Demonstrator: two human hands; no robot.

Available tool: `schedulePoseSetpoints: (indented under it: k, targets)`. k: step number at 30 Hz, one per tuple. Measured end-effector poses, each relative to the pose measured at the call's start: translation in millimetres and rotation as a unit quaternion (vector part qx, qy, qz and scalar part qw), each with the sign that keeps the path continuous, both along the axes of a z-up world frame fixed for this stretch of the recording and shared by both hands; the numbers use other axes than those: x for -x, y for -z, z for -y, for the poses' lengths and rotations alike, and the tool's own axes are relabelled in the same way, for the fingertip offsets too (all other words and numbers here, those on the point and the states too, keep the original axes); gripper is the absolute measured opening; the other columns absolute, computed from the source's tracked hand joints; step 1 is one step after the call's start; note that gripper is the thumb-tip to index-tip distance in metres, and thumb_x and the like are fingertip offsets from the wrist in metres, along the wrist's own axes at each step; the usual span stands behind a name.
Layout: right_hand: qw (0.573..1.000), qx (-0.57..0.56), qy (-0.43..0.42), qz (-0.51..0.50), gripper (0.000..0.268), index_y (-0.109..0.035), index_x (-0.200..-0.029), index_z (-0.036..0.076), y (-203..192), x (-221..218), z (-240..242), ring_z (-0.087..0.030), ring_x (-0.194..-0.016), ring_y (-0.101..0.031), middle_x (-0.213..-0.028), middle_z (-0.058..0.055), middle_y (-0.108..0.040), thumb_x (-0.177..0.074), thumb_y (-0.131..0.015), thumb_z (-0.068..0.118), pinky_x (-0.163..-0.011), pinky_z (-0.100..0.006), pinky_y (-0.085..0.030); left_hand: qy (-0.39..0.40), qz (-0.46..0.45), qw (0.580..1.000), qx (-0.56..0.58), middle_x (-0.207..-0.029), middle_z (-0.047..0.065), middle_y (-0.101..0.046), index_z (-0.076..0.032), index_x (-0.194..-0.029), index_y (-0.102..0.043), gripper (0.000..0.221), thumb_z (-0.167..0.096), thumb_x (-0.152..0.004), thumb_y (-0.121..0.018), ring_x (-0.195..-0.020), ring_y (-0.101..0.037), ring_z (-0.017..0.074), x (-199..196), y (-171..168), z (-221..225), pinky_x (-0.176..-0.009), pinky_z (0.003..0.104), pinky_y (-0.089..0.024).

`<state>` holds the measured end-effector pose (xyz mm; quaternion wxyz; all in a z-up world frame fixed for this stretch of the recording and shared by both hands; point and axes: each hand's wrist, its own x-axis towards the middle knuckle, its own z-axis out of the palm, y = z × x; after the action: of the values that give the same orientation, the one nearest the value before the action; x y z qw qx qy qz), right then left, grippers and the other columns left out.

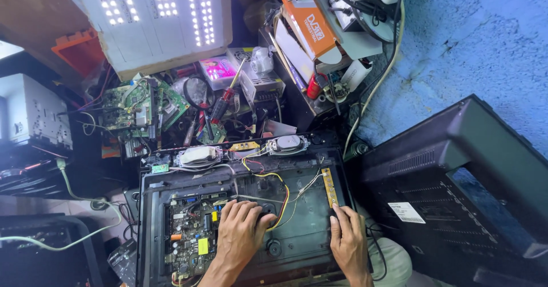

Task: Repairing a television by removing the back cover and inspecting internal components

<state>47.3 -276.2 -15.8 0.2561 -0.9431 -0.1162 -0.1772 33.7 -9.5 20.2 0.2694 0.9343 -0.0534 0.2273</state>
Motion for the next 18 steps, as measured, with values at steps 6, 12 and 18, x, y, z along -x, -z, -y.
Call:
schedulePoseSetpoints:
  k: [6,12,18]
  targets:
    - [1.000,0.006,0.010,0.007,0.037,-0.066,-0.129,0.007,5,0,1,-0.022,-0.090,-0.060,-0.115,-0.007,-0.064,-0.093,-0.064,0.015,-0.079,-0.034,-0.053,0.042,0.019,0.999,0.020,-0.100,0.004,-0.073,-0.009,-0.101,-0.071,0.025,-0.033,-0.094,-0.070,-0.089,-0.065,0.0184,-54,-8,-1,-0.092,0.039,-0.046]
    - [1.000,0.005,0.024,0.006,0.035,-0.068,-0.126,0.006,9,-1,0,-0.021,-0.088,-0.060,-0.113,-0.007,-0.064,-0.092,-0.066,0.016,-0.077,-0.034,-0.053,0.055,0.039,0.997,0.028,-0.096,0.009,-0.069,-0.006,-0.111,-0.067,0.024,-0.018,-0.090,-0.070,-0.082,-0.064,0.0251,-175,-4,7,-0.076,0.036,-0.051]
    - [0.999,-0.027,0.043,0.001,0.035,-0.071,-0.123,0.008,8,-1,-3,-0.022,-0.091,-0.062,-0.114,-0.007,-0.066,-0.088,-0.068,0.013,-0.080,-0.034,-0.054,-0.037,-0.067,0.938,0.338,-0.086,0.012,-0.077,-0.001,-0.104,-0.073,0.025,-0.020,-0.091,-0.066,-0.067,-0.067,0.0230,-283,-15,23,-0.066,0.035,-0.056]
